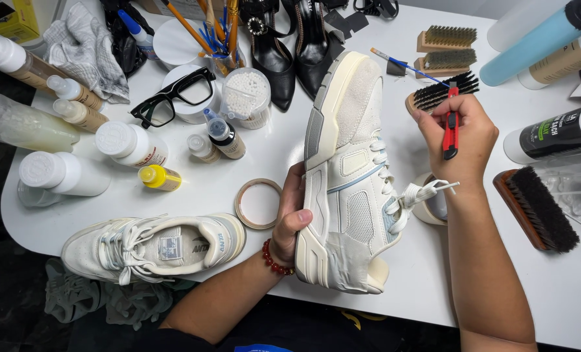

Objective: Masking the edges of a sneaker with tape and a utility knife for repair or customization.

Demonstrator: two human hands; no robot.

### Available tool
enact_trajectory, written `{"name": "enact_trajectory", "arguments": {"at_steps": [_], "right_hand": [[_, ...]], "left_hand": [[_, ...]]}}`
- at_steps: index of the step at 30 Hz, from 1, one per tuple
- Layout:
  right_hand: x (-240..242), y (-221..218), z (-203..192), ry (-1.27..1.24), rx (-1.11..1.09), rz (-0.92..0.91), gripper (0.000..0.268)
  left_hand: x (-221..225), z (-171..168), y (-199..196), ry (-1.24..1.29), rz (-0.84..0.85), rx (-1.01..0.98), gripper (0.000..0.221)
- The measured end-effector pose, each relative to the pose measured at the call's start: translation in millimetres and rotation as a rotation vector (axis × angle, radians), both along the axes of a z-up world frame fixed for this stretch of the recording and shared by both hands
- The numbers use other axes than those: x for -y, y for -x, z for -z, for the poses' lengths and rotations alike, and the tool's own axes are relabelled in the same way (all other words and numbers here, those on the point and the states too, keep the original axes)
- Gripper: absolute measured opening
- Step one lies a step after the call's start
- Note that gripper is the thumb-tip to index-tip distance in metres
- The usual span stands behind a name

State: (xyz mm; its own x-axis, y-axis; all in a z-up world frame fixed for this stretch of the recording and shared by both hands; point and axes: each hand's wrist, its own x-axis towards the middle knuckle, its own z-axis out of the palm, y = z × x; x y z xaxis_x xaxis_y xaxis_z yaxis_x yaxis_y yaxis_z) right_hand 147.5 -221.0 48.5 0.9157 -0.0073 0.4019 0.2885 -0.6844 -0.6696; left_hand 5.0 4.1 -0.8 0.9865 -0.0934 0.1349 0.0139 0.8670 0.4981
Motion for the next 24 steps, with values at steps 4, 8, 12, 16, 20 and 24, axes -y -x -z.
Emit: {"name": "enact_trajectory", "arguments": {"at_steps": [4,8,12,16,20,24], "right_hand": [[3.0,13.4,-13.1,-0.104,-0.019,-0.029,0.022],[-7.0,48.9,-48.0,-0.453,-0.016,-0.252,0.016],[-22.6,80.5,-77.5,-0.52,-0.013,-0.331,0.022],[-24.0,91.8,-78.1,-0.43,-0.011,-0.482,0.041],[-28.0,94.4,-75.7,-0.312,-0.091,-0.514,0.054],[-30.4,94.3,-74.6,-0.325,-0.115,-0.533,0.057]], "left_hand": [[1.2,2.2,0.3,-0.031,-0.015,0.036,0.095],[0.7,7.7,1.7,-0.22,-0.085,0.039,0.098],[-0.1,5.6,2.5,-0.39,-0.118,0.017,0.101],[0.3,2.6,3.0,-0.425,-0.111,0.009,0.101],[1.9,2.7,3.2,-0.413,-0.068,0.022,0.101],[2.4,3.3,5.4,-0.346,0.038,0.027,0.102]]}}
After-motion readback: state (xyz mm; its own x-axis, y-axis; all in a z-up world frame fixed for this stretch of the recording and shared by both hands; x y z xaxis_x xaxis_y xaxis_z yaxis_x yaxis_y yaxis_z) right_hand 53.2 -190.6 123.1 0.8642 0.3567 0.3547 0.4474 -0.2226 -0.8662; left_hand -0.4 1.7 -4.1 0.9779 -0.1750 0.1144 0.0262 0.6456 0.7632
